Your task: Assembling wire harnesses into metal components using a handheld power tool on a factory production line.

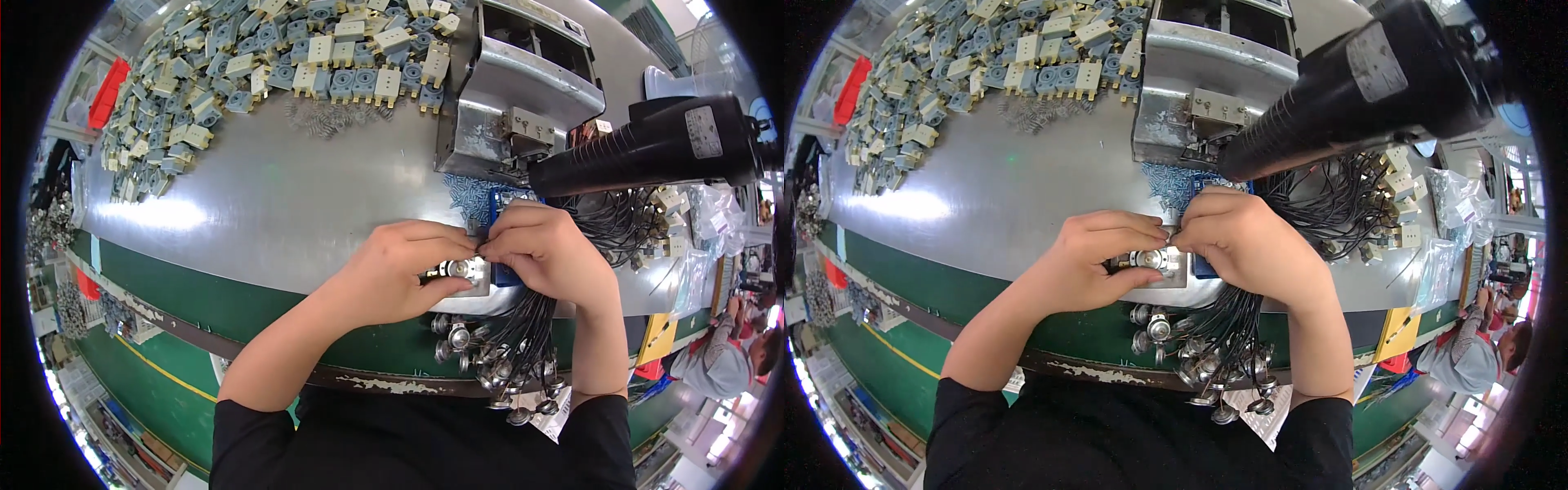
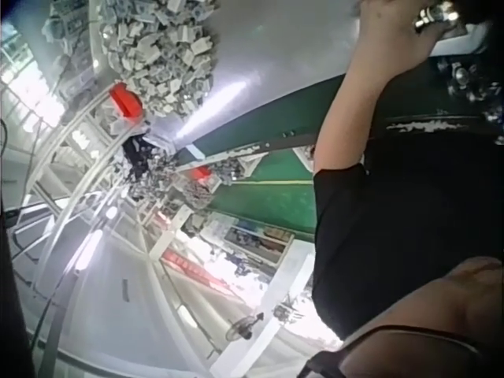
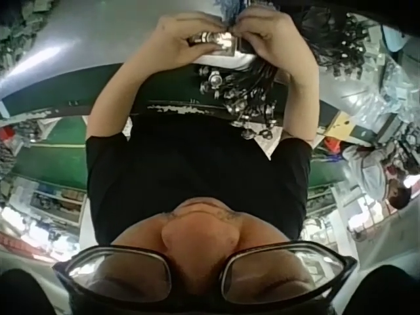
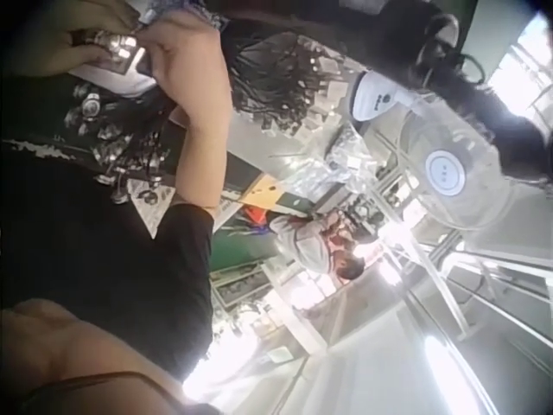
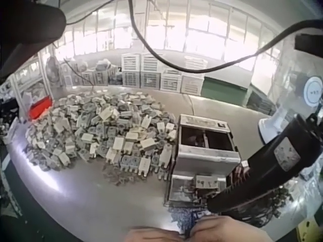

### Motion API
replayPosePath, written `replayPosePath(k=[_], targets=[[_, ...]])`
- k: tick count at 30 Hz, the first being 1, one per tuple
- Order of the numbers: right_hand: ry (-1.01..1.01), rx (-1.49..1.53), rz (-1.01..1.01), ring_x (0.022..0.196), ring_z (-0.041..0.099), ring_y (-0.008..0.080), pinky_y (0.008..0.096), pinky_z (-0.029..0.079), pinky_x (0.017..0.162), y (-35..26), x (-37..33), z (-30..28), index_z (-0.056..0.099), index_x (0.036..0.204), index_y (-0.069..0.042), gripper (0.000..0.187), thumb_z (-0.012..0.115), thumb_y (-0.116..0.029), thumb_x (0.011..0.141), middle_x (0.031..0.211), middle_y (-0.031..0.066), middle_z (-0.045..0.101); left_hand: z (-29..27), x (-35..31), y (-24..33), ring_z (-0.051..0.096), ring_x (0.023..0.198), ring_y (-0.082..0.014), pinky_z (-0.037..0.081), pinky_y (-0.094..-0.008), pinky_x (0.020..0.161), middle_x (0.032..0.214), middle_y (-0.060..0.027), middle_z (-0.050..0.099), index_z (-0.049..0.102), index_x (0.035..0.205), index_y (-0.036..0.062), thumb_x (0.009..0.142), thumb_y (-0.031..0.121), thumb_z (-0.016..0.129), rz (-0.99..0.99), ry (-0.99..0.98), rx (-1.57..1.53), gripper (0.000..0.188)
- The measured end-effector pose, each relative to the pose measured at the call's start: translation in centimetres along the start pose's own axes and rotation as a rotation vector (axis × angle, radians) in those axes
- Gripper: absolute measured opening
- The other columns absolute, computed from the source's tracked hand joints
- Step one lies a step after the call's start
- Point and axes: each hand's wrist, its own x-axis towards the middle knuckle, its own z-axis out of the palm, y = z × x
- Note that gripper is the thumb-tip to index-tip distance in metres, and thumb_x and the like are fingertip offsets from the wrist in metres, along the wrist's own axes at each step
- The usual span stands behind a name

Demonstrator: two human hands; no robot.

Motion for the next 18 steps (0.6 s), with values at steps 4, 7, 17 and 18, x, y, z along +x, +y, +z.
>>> replayPosePath(k=[4,7,17,18], targets=[[0.053,-0.012,0.027,0.085,0.071,0.0324,0.0394,0.057,0.076,-0.9,-0.2,0.4,0.078,0.096,0.001,0.016,0.078,0.006,0.081,0.093,0.0135,0.074,0.2,-0.4,-0.4,0.075,0.112,-0.0312,0.061,-0.0404,0.097,0.117,-0.0136,0.078,0.078,0.112,0.0018,0.077,0.006,0.091,0.005,0.020,-0.027,0.037],[0.188,0.004,0.065,0.084,0.073,0.0292,0.0374,0.058,0.077,-1.4,-0.6,0.7,0.077,0.099,0.002,0.015,0.077,0.006,0.084,0.093,0.0134,0.076,0.2,-0.3,-0.3,0.076,0.112,-0.0311,0.061,-0.0401,0.096,0.118,-0.0132,0.078,0.078,0.112,0.0016,0.078,0.006,0.090,0.017,0.017,-0.038,0.036],[0.209,0.090,0.265,0.090,0.077,0.0275,0.0355,0.060,0.083,-2.5,-0.5,2.1,0.075,0.096,0.002,0.012,0.074,0.008,0.085,0.096,0.0138,0.078,0.2,-0.5,-0.1,0.075,0.109,-0.0315,0.060,-0.0403,0.096,0.117,-0.0129,0.077,0.078,0.110,0.0008,0.079,0.009,0.090,-0.010,0.024,-0.019,0.034],[0.217,0.044,0.180,0.091,0.077,0.0283,0.0358,0.060,0.082,-2.4,-0.4,2.1,0.076,0.096,0.001,0.013,0.075,0.008,0.084,0.096,0.0134,0.078,0.2,-0.4,0.0,0.075,0.109,-0.0315,0.060,-0.0404,0.096,0.118,-0.0130,0.076,0.077,0.109,0.0011,0.079,0.009,0.091,-0.012,0.034,-0.021,0.034]])
